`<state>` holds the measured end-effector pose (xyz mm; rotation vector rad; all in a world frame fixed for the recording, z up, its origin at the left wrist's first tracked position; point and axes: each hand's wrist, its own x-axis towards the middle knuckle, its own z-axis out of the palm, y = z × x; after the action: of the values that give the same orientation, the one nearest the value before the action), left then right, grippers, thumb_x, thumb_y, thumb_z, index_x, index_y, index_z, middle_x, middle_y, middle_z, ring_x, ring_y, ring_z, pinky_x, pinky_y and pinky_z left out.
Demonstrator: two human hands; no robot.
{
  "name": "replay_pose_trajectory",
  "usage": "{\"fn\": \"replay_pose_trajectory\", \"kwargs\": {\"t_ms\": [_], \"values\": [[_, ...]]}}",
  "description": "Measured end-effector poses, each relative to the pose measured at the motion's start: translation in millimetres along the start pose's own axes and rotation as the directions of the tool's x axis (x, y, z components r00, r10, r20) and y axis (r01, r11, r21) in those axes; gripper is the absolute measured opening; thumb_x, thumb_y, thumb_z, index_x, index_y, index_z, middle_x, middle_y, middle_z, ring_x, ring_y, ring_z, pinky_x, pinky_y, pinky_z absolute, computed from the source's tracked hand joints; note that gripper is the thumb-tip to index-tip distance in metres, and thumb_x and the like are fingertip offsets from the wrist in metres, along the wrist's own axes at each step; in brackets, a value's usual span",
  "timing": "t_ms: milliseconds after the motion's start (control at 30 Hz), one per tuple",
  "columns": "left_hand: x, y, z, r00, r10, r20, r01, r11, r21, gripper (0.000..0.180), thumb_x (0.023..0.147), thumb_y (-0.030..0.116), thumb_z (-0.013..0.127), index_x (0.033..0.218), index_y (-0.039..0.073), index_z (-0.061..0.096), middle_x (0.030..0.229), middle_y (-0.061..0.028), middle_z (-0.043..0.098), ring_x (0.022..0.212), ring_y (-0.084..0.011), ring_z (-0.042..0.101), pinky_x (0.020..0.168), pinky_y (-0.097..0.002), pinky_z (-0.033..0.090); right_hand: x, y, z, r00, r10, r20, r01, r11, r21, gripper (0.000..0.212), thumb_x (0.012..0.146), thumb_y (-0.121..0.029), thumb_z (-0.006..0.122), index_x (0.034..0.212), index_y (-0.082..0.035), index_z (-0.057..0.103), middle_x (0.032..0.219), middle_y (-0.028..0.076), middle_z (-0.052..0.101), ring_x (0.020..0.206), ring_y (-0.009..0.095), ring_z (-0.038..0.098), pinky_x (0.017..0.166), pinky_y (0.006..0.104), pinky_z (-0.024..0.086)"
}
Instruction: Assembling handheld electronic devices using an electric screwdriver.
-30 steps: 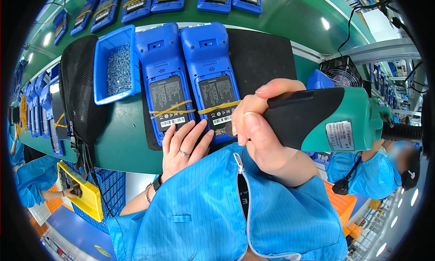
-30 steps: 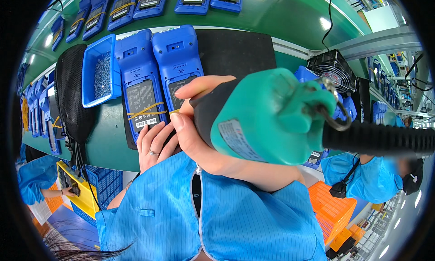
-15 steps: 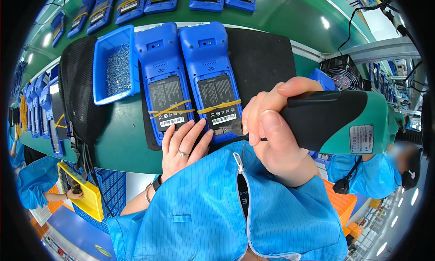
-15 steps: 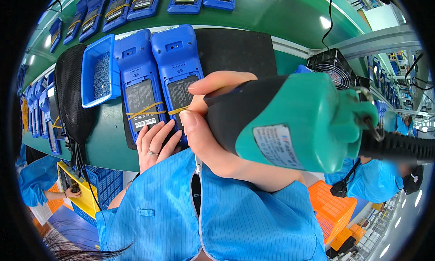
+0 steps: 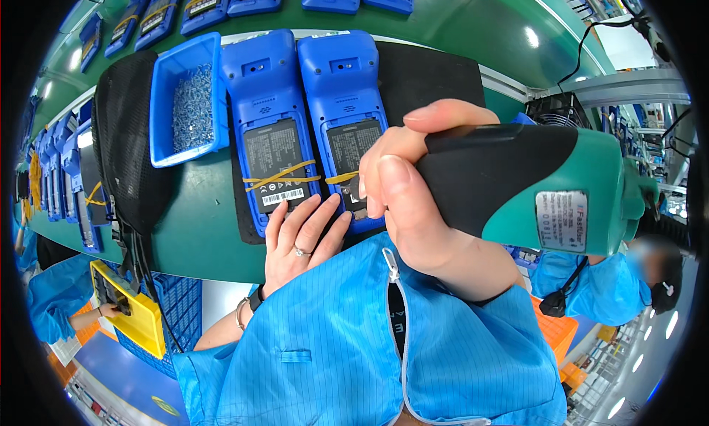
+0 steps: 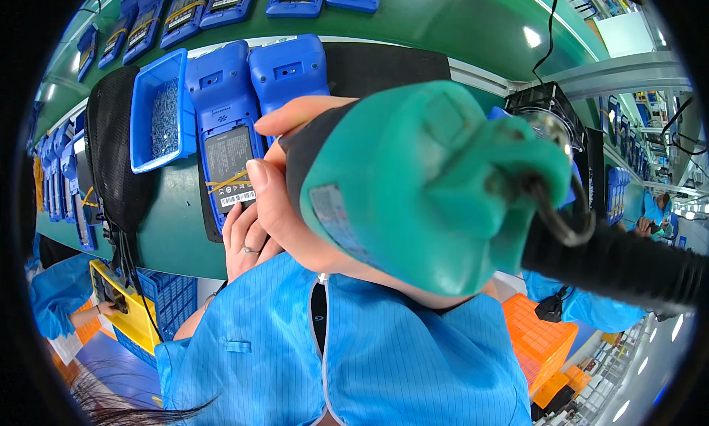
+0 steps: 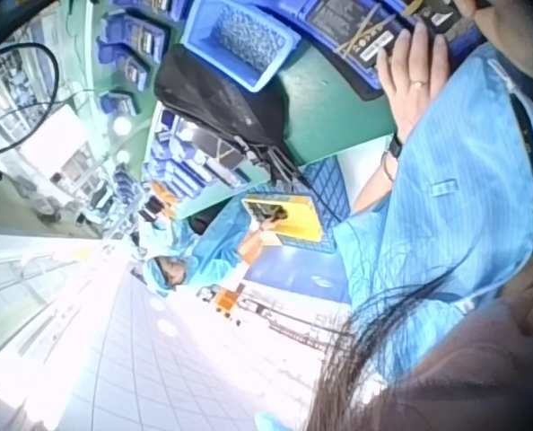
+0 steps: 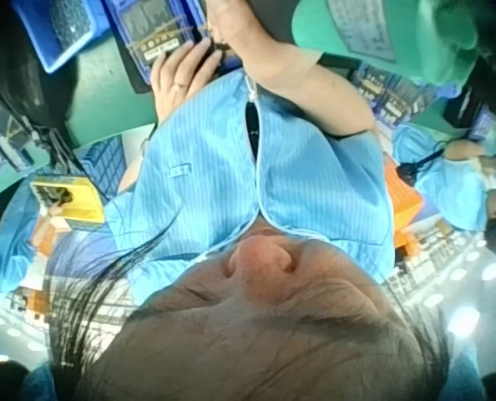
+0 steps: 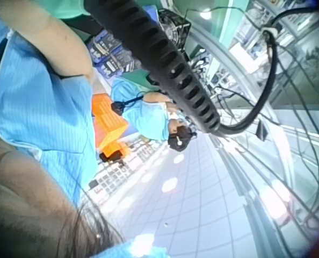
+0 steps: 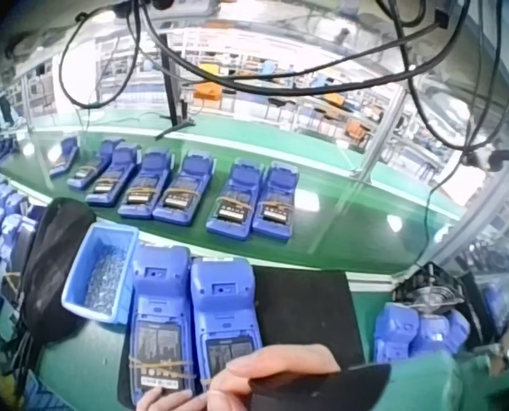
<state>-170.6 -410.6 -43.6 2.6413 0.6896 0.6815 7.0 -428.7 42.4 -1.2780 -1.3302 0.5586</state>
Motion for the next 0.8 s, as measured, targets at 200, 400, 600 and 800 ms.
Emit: {"fn": "replay_pose_trajectory", "kwargs": {"t_ms": [200,400,600,800], "values": [[-1.9,-1.5,-0.1,1.0,0.015,0.011,-0.015,1.0,0.014,0.038,0.081,0.025,0.058,0.116,0.01,0.061,0.128,-0.0084,0.053,0.118,-0.0247,0.048,0.104,-0.0473,0.029,-1.9,-1.8,-4.5,1.0,-0.006,0.025,0.007,0.999,-0.051,0.039,0.087,0.003,0.049,0.12,-0.004,0.029,0.069,0.007,0.053,0.06,0.015,0.053,0.062,0.0321,0.048],[0.5,-2.0,-2.0,0.999,0.017,0.033,-0.016,1.0,-0.004,0.039,0.082,0.026,0.057,0.118,0.01,0.06,0.129,-0.0093,0.053,0.117,-0.0251,0.049,0.104,-0.0474,0.028,-1.8,-0.8,9.6,1.0,0.015,-0.028,-0.013,0.998,0.054,0.042,0.086,0.005,0.049,0.121,-0.005,0.029,0.07,0.007,0.054,0.061,0.016,0.054,0.064,0.0336,0.049],[2.2,-2.7,-2.2,1.0,0.023,0.021,-0.022,1.0,-0.009,0.038,0.083,0.026,0.056,0.118,0.01,0.06,0.129,-0.0094,0.053,0.117,-0.0241,0.049,0.105,-0.0462,0.029,-8.2,8.4,4.0,0.993,-0.11,-0.04,0.114,0.984,0.137,0.044,0.081,0.008,0.051,0.119,-0.007,0.034,0.074,0.009,0.055,0.057,0.017,0.054,0.058,0.036,0.049],[3.9,-1.5,-0.5,1.0,0.005,0.012,-0.005,1.0,-0.024,0.037,0.084,0.026,0.056,0.117,0.01,0.06,0.129,-0.0089,0.054,0.116,-0.0238,0.051,0.104,-0.0457,0.03,-15.7,20.8,15.1,0.931,-0.363,-0.036,0.359,0.898,0.253,0.042,0.081,0.005,0.058,0.114,-0.008,0.036,0.078,0.011,0.056,0.054,0.018,0.055,0.054,0.0357,0.049]]}}
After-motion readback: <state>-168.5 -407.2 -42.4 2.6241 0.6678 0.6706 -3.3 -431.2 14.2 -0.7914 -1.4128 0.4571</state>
